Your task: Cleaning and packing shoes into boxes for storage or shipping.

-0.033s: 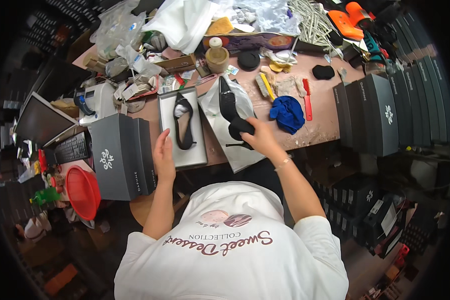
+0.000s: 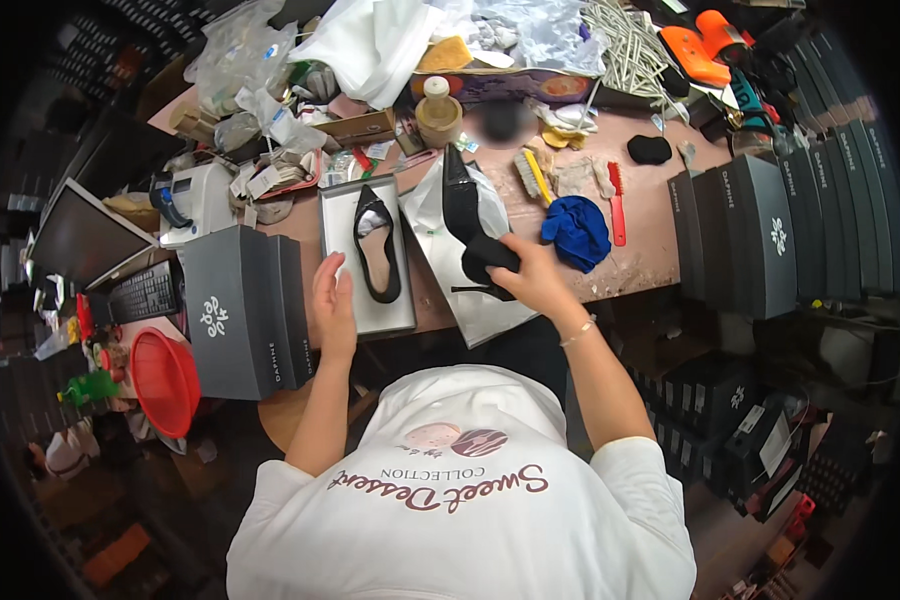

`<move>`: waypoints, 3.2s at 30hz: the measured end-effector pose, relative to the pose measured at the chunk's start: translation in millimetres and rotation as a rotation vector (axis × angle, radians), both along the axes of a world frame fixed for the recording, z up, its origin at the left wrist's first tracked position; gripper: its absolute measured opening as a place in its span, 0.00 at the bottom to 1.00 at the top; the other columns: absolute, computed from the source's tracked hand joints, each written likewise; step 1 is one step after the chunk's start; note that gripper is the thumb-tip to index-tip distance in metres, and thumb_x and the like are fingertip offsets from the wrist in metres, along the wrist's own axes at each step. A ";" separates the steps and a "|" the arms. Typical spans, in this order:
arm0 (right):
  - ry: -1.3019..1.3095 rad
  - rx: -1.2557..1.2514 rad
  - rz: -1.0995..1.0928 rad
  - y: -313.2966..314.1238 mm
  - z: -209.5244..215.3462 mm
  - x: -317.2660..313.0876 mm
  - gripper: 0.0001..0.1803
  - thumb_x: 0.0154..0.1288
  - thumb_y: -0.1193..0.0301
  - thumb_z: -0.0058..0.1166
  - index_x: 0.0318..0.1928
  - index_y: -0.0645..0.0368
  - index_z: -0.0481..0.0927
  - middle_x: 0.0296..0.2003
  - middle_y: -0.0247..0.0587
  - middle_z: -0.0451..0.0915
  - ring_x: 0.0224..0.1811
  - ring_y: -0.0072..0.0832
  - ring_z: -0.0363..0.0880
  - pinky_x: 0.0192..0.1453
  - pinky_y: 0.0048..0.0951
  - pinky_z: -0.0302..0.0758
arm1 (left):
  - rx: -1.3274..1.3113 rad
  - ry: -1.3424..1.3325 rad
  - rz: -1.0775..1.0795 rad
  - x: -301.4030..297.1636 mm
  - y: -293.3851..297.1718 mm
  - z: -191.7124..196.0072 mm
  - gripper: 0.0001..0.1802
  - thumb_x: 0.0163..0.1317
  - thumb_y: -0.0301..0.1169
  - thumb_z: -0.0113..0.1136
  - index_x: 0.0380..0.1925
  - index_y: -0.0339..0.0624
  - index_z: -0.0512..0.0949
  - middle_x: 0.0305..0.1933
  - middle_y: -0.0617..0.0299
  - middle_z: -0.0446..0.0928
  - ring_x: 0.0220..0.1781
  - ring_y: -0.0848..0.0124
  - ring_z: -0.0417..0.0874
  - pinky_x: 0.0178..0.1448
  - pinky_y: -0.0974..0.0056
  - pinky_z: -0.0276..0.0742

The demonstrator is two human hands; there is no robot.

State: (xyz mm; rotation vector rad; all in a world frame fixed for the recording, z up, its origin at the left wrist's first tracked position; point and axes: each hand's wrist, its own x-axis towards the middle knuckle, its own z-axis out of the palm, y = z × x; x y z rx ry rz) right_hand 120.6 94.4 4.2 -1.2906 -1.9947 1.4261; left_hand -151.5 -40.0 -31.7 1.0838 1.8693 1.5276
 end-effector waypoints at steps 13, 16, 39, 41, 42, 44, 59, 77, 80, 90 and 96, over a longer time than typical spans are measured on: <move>0.721 -0.968 0.072 -43.0 23.4 1.9 0.30 0.51 0.72 0.57 0.57 0.66 0.70 0.44 0.33 0.78 0.44 0.18 0.77 0.51 0.21 0.75 | 0.167 -1.559 -0.699 62.8 86.5 51.8 0.40 0.63 0.60 0.43 0.61 0.36 0.64 0.58 0.45 0.71 0.54 0.56 0.78 0.55 0.56 0.78; 0.486 -0.810 0.009 -10.2 -7.3 43.9 0.36 0.63 0.47 0.55 0.56 0.67 0.72 0.48 0.37 0.78 0.50 0.20 0.75 0.56 0.22 0.70 | -0.107 -1.428 -0.518 54.8 87.7 43.3 0.39 0.63 0.58 0.40 0.58 0.32 0.67 0.52 0.43 0.75 0.47 0.56 0.81 0.49 0.56 0.81; 0.035 0.320 0.175 110.0 4.1 -62.1 0.16 0.61 0.74 0.57 0.51 0.60 0.80 0.40 0.47 0.80 0.44 0.38 0.78 0.50 0.31 0.73 | -0.213 -1.503 -0.190 49.7 59.1 12.3 0.36 0.68 0.59 0.36 0.60 0.38 0.67 0.52 0.47 0.75 0.50 0.60 0.80 0.54 0.58 0.78; 0.208 0.317 0.323 55.3 24.6 -72.2 0.11 0.56 0.75 0.61 0.42 0.60 0.80 0.37 0.43 0.80 0.42 0.38 0.78 0.50 0.32 0.73 | -0.311 -1.450 -0.131 52.3 52.1 18.2 0.34 0.70 0.57 0.36 0.62 0.40 0.65 0.53 0.50 0.75 0.51 0.64 0.79 0.57 0.61 0.76; 0.195 0.345 0.271 45.8 20.3 -78.7 0.09 0.56 0.74 0.61 0.38 0.60 0.79 0.34 0.44 0.78 0.39 0.39 0.77 0.46 0.34 0.73 | -0.233 -1.255 -0.209 61.4 47.8 22.2 0.33 0.71 0.54 0.35 0.65 0.42 0.61 0.54 0.55 0.75 0.54 0.67 0.78 0.59 0.63 0.74; 0.165 0.399 0.156 29.2 7.4 -85.2 0.07 0.55 0.74 0.61 0.32 0.60 0.76 0.28 0.46 0.74 0.32 0.42 0.76 0.39 0.37 0.73 | -0.232 -1.248 -0.313 67.7 34.0 24.7 0.34 0.71 0.54 0.36 0.68 0.45 0.57 0.59 0.59 0.71 0.57 0.72 0.74 0.60 0.67 0.71; 0.203 0.635 0.466 -107.3 41.6 -104.4 0.12 0.51 0.73 0.59 0.39 0.55 0.80 0.33 0.37 0.74 0.36 0.35 0.75 0.38 0.36 0.72 | -0.089 -1.425 -0.130 26.7 -15.4 24.6 0.40 0.67 0.62 0.34 0.46 0.33 0.75 0.38 0.51 0.80 0.37 0.64 0.83 0.43 0.63 0.81; -0.060 0.185 0.773 -99.2 43.9 -78.6 0.12 0.53 0.80 0.57 0.40 0.61 0.81 0.38 0.43 0.75 0.40 0.41 0.77 0.48 0.37 0.75 | -0.063 -1.306 -0.140 33.8 -83.7 2.0 0.42 0.62 0.68 0.39 0.48 0.35 0.72 0.40 0.55 0.78 0.42 0.65 0.81 0.47 0.63 0.78; -0.139 0.218 0.495 -90.5 29.7 -39.6 0.13 0.54 0.77 0.57 0.43 0.59 0.81 0.35 0.43 0.77 0.38 0.40 0.78 0.43 0.37 0.75 | -0.023 -1.345 0.059 17.1 -71.4 -3.1 0.37 0.63 0.65 0.43 0.41 0.37 0.74 0.33 0.56 0.78 0.34 0.66 0.80 0.40 0.63 0.78; -0.102 0.513 0.430 -112.3 43.3 -75.4 0.13 0.51 0.74 0.57 0.40 0.55 0.84 0.30 0.39 0.77 0.32 0.37 0.77 0.34 0.39 0.73 | 0.128 -1.260 0.047 8.2 -53.9 25.2 0.34 0.66 0.61 0.44 0.43 0.36 0.72 0.31 0.57 0.76 0.34 0.68 0.79 0.41 0.65 0.76; 0.181 0.777 0.572 -122.9 70.4 -107.1 0.21 0.46 0.77 0.58 0.45 0.54 0.82 0.34 0.38 0.76 0.32 0.35 0.74 0.36 0.36 0.70 | 0.186 -1.138 -0.015 16.0 -49.0 30.8 0.36 0.65 0.63 0.42 0.45 0.35 0.71 0.34 0.56 0.76 0.36 0.67 0.79 0.42 0.65 0.76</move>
